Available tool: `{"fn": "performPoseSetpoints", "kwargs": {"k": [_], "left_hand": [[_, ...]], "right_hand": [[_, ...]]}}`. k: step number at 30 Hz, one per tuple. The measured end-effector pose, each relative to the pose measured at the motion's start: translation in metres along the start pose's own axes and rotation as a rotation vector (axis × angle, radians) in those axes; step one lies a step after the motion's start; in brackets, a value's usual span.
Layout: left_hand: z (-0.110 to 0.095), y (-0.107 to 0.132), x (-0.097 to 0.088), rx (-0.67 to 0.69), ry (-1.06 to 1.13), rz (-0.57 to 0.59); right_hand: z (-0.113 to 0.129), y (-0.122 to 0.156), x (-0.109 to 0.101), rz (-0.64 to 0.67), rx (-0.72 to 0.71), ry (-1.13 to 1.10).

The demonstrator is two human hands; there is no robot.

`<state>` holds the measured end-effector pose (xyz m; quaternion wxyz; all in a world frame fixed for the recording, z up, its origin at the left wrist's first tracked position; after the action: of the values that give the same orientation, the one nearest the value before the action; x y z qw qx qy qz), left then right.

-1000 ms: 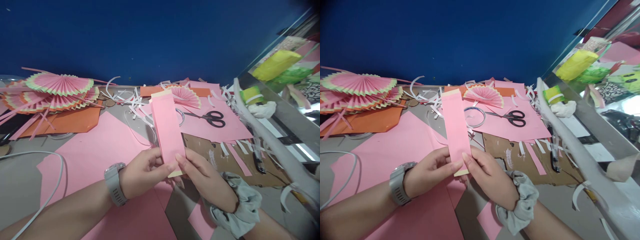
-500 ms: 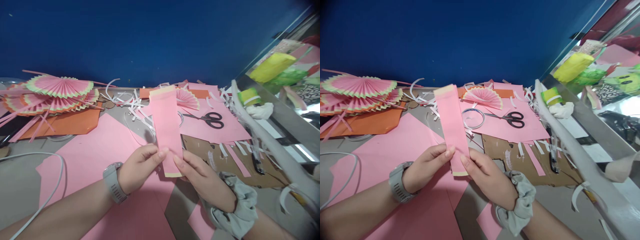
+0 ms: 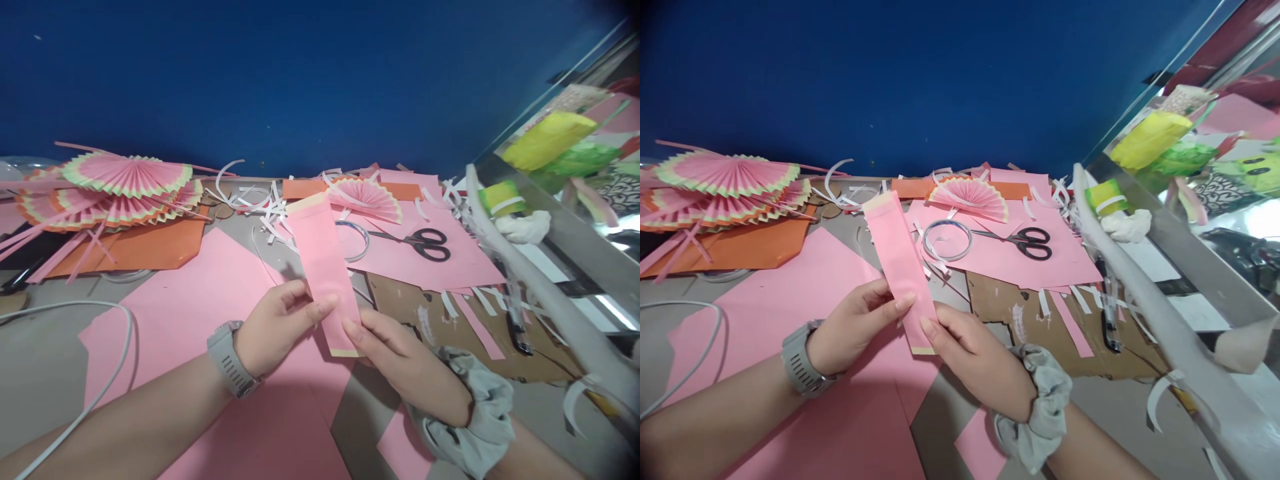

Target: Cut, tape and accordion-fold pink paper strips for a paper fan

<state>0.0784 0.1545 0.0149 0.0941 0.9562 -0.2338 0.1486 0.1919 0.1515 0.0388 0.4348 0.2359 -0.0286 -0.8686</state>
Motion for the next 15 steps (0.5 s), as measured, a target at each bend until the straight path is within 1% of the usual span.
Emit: {"fn": "performPoseSetpoints", "kwargs": {"k": [3,6,10,15], "left_hand": [[0.0033,0.001,-0.0044,-0.026,-0.052,-0.039],[0.0025,0.0014,-0.0036,-0.026,-0.064,-0.035],[0.0006,0.0019,-0.0024,0.004,0.02,-0.056],[0.0005,0.0011,-0.0095,0.068,0.158,-0.129]], "right_hand": [[-0.001,0.0001,0.0019,-0.003,0.004,-0.016],[-0.0015,0.0004,0.0051,-0.01,0.015,-0.043],[-0.0012,-0.0002,0.0093,0.023,0.028,-0.07],[-0.002,-0.0003,0.0098,0.026,0.032,-0.046]]}}
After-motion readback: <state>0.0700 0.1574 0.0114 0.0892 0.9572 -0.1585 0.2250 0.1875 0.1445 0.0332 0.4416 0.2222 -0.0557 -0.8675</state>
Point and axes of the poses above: each hand's wrist, its own y-axis away from the middle knuckle, its own x-axis out of the palm, z = x × y, the point moved 7 cm from there along -y, towards the middle knuckle, and after that the axes turned 14 degrees about z, right-handed, at the moved point
